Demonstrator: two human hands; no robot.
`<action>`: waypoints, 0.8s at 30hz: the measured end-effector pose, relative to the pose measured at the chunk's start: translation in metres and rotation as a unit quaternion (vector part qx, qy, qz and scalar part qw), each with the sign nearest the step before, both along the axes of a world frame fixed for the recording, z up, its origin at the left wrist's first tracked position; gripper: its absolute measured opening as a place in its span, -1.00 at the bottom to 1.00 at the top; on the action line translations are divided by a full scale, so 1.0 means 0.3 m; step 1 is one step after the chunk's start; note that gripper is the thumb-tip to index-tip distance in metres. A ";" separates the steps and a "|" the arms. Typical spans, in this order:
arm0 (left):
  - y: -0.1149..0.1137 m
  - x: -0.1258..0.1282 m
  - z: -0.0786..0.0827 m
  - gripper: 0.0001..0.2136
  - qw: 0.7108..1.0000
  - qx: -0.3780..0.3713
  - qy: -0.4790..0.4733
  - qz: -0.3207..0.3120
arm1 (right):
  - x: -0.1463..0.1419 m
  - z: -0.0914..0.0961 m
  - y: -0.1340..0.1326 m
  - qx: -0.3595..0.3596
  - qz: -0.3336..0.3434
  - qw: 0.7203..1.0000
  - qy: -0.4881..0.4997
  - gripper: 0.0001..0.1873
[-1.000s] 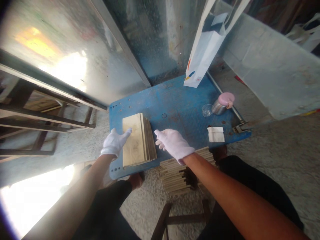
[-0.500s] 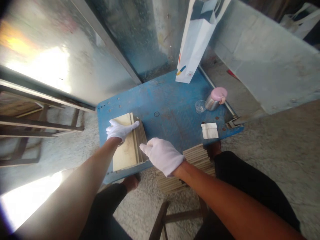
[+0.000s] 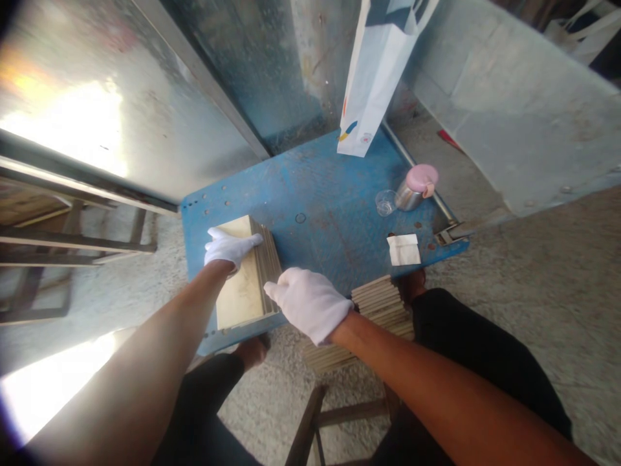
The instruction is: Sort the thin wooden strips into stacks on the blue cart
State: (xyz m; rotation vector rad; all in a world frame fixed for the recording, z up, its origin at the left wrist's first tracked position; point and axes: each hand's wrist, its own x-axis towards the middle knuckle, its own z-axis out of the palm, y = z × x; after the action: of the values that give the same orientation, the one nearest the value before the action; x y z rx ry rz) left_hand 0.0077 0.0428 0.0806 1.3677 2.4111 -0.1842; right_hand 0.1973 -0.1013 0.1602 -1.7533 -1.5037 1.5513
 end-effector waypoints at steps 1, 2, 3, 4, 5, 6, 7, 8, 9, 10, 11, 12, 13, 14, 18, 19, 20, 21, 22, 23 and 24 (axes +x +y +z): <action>0.001 0.001 0.000 0.25 1.000 -0.002 0.002 0.005 | 0.001 0.000 0.002 0.001 0.000 1.000 0.000 -0.66; 0.002 0.002 0.000 0.26 1.000 -0.005 0.003 0.012 | 0.003 0.001 0.004 0.001 0.000 1.000 0.000 -0.66; 0.004 0.002 -0.001 0.27 1.000 -0.009 0.001 0.020 | 0.005 0.001 0.007 0.001 0.000 1.000 -0.001 -0.66; 0.006 0.001 -0.003 0.27 1.000 -0.010 -0.003 0.021 | 0.009 0.003 0.011 0.002 -0.002 1.000 -0.001 -0.66; 0.008 -0.001 -0.007 0.27 1.000 -0.011 -0.006 0.023 | 0.013 0.004 0.015 0.003 -0.005 1.000 -0.002 -0.67; 0.009 -0.003 -0.012 0.27 1.000 -0.010 -0.008 0.025 | 0.017 0.006 0.019 0.005 -0.008 1.000 -0.002 -0.67; 0.011 -0.007 -0.019 0.26 1.000 -0.008 -0.008 0.027 | 0.022 0.008 0.023 0.007 -0.010 1.000 -0.002 -0.67; 0.012 -0.011 -0.025 0.24 1.000 -0.007 -0.007 0.029 | 0.027 0.010 0.028 0.009 -0.014 1.000 0.000 -0.67; 0.013 -0.016 -0.032 0.22 1.000 -0.006 -0.004 0.029 | 0.033 0.012 0.032 0.010 -0.016 1.000 0.003 -0.66; 0.014 -0.019 -0.037 0.21 1.000 -0.006 -0.003 0.028 | 0.038 0.015 0.036 0.009 -0.018 1.000 0.006 -0.66; 0.014 -0.023 -0.042 0.19 1.000 -0.006 -0.003 0.027 | 0.042 0.018 0.040 0.007 -0.021 1.000 0.007 -0.67; 0.015 -0.025 -0.044 0.19 1.000 -0.007 -0.006 0.026 | 0.047 0.021 0.044 0.004 -0.025 1.000 0.009 -0.67; 0.016 -0.026 -0.045 0.19 1.000 -0.008 -0.011 0.026 | 0.052 0.023 0.047 0.000 -0.030 1.000 0.010 -0.68; 0.018 -0.026 -0.045 0.21 0.999 -0.009 -0.017 0.026 | 0.056 0.026 0.050 -0.004 -0.035 0.999 0.009 -0.69; 0.021 -0.018 -0.039 0.31 0.999 -0.017 -0.027 0.031 | 0.073 0.031 0.056 -0.016 -0.056 0.998 0.012 -0.70; 0.021 -0.015 -0.037 0.31 0.999 -0.019 -0.024 0.032 | 0.077 0.030 0.055 -0.014 -0.061 0.998 0.016 -0.70; 0.019 -0.012 -0.036 0.31 0.999 -0.019 -0.023 0.032 | 0.080 0.030 0.055 -0.012 -0.066 0.998 0.021 -0.70; 0.016 -0.010 -0.034 0.30 0.999 -0.019 -0.022 0.032 | 0.084 0.028 0.054 -0.008 -0.070 0.997 0.026 -0.71; 0.013 -0.008 -0.031 0.28 0.999 -0.018 -0.024 0.031 | 0.088 0.025 0.053 -0.006 -0.075 0.997 0.031 -0.71; 0.009 -0.007 -0.028 0.26 0.999 -0.017 -0.026 0.031 | 0.092 0.021 0.053 -0.005 -0.080 0.996 0.034 -0.71; 0.006 -0.006 -0.024 0.24 0.999 -0.018 -0.030 0.030 | 0.097 0.015 0.054 -0.005 -0.085 0.996 0.037 -0.70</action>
State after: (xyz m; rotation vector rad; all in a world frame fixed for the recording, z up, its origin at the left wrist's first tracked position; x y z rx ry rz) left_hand 0.0059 0.0444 0.0735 1.2652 2.3851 -0.1671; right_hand 0.2263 -0.0851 0.1649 -1.7595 -1.2796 1.5216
